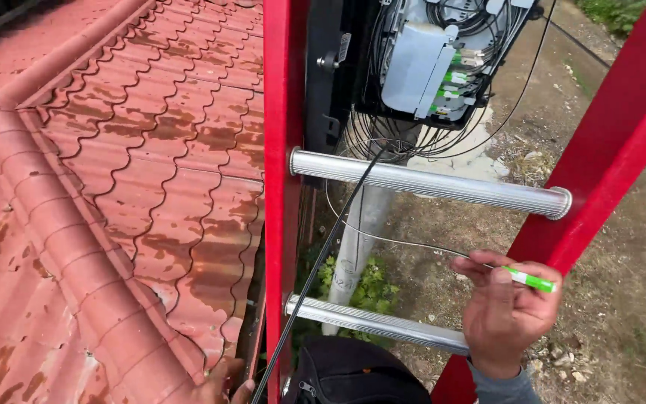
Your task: The recorder is working on a ladder to prepare and connect fiber optic cables within a distribution box on a utility pole.
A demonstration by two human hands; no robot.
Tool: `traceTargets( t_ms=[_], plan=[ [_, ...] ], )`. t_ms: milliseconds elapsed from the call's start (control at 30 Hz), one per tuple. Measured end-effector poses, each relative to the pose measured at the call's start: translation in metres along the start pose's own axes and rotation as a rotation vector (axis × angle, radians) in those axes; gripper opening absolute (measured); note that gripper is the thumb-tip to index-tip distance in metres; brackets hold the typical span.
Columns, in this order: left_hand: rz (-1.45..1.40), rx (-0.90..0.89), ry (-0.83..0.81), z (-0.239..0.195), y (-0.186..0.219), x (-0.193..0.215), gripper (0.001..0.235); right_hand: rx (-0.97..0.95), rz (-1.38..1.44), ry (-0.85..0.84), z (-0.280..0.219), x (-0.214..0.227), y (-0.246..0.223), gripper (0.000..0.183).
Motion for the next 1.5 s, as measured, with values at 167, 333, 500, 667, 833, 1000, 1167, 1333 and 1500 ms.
traceTargets(
  t_ms=[167,333,500,667,833,1000,1167,1333,1500],
  plan=[
    [-0.605,-0.219,-0.296,-0.007,0.193,0.074,0.042,0.03,0.204,0.148,0.003,0.025,-0.018,0.021],
    [-0.847,-0.351,-0.306,0.015,0.323,0.105,0.055,0.244,0.032,0.202,-0.001,0.052,-0.042,0.022],
    [-1.258,-0.355,-0.47,0.07,0.41,0.099,0.053,0.225,-0.484,-0.11,-0.006,0.044,-0.041,0.008],
    [-1.238,-0.349,-0.127,0.133,0.46,0.085,0.043,-0.042,-0.792,-0.389,-0.003,0.034,-0.009,0.014],
    [-1.108,-0.651,0.126,0.175,0.477,0.064,0.038,-0.265,-0.906,-0.489,-0.008,0.023,0.022,0.025],
    [-1.441,-0.648,-0.108,0.188,0.471,0.04,0.045,-0.402,-1.009,-0.528,0.007,0.018,0.047,0.032],
    [-1.886,-1.089,-0.455,0.26,0.475,0.005,0.042,-0.319,-0.742,-0.292,0.054,0.001,0.076,0.025],
    [-1.621,-0.763,-0.077,0.223,0.504,0.04,0.048,-0.112,-0.419,-0.078,0.14,-0.021,0.122,0.02],
    [-1.4,-0.9,-0.101,0.222,0.528,0.036,0.033,-0.4,-0.148,-0.202,0.232,-0.067,0.141,0.026]
  ],
)
Point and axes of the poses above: each hand's wrist, its own z-axis towards the middle knuckle, its own x-axis out of the back of the hand, y = z × x, the point moved 1 cm from there along z, towards the middle knuckle, and after that the axes turned 10 degrees about z, right-handed, at the moved point
